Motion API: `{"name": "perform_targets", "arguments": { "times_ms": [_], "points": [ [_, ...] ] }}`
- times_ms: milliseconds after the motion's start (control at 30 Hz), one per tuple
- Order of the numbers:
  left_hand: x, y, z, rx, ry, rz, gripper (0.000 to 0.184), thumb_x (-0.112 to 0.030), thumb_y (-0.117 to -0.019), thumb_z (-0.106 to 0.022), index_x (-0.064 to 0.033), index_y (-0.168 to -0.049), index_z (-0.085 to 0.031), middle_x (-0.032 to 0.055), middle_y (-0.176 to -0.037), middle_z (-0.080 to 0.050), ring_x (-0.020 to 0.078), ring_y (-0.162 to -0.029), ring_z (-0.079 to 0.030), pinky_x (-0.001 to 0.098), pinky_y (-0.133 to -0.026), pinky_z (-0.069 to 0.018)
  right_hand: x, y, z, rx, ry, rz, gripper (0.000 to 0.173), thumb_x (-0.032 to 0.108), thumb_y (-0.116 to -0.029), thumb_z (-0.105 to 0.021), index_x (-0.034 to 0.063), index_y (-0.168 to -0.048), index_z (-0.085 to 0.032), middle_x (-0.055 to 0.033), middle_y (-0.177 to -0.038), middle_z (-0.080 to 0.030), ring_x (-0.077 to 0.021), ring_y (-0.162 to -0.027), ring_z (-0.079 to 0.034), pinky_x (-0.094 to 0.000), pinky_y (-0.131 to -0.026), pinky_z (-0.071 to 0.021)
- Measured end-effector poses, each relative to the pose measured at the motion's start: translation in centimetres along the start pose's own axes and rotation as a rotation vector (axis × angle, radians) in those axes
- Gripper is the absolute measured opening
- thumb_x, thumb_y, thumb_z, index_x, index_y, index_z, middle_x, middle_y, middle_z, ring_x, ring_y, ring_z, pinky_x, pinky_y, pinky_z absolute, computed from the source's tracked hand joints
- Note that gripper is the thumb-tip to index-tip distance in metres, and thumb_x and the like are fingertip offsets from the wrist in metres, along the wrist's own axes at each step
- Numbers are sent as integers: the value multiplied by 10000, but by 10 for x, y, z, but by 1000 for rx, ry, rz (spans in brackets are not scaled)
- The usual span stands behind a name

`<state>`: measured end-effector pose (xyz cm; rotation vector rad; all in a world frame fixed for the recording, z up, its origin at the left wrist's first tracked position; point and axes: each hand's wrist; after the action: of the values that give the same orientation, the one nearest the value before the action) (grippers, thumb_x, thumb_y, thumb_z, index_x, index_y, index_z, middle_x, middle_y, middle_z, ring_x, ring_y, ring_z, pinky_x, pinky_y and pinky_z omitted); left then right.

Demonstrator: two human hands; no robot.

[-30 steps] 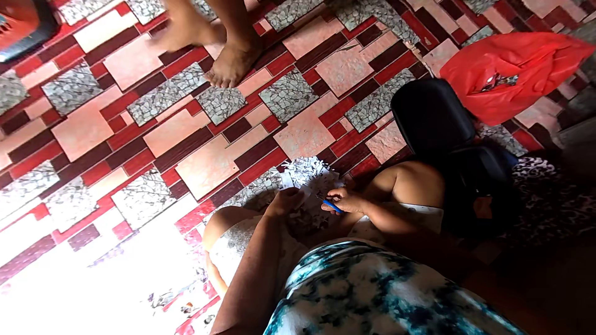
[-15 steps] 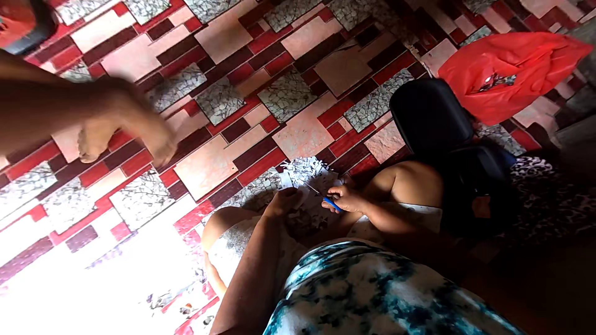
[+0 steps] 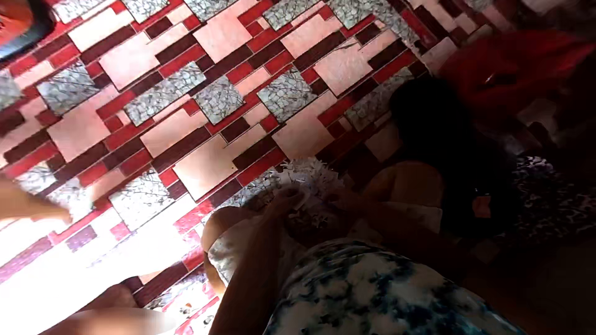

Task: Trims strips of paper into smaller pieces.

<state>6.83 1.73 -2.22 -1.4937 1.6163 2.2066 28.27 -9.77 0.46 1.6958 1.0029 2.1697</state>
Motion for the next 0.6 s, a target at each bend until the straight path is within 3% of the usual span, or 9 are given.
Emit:
{"name": "perform_targets", "arguments": {
  "times_ms": [100, 167, 333, 600],
  "points": [
    [1, -1, 0, -11, -6, -23, 204, -154, -1049, -569, 13, -1151, -626, 34, -831, -634, 71, -629, -574, 239, -592, -516, -7, -3, -1, -59, 41, 75, 338, 215, -1015, -650, -60, -1211, -654, -166, -998, -676, -155, -818, -613, -324, -801, -526],
    [0, 0, -1, -12, 1, -14, 191, -146, -1055, -563, 8, -1146, -628, 27, -831, -639, 66, -635, -578, 238, -595, -516, -12, -3, -6, -103, 7, 99, 327, 226, -989, -689, -58, -1151, -666, -118, -909, -685, -95, -737, -613, -271, -734, -536],
    [-1, 1, -3, -31, 63, 2, 161, -125, -1055, -559, 9, -1116, -626, 20, -796, -631, 59, -604, -572, 220, -564, -505, 1, 0, -8, -123, -173, -65, 311, 191, -991, -685, -48, -1179, -621, -34, -800, -645, -35, -637, -568, -207, -629, -495],
    [6, -5, 1, 5, 121, -9, 122, -108, -1057, -555, -10, -1070, -626, 12, -778, -634, 56, -597, -574, 205, -550, -497, 2, 0, -6, -6, -99, -67, 328, 263, -1013, -660, -20, -1173, -626, -40, -866, -633, -38, -690, -553, -208, -648, -470]
  ]
}}
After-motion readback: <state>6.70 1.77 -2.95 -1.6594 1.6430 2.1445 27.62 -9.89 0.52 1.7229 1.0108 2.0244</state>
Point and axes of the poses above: each hand's wrist, its own y-axis away from the middle knuckle, its own z-axis out of the back of the hand, x = y × z
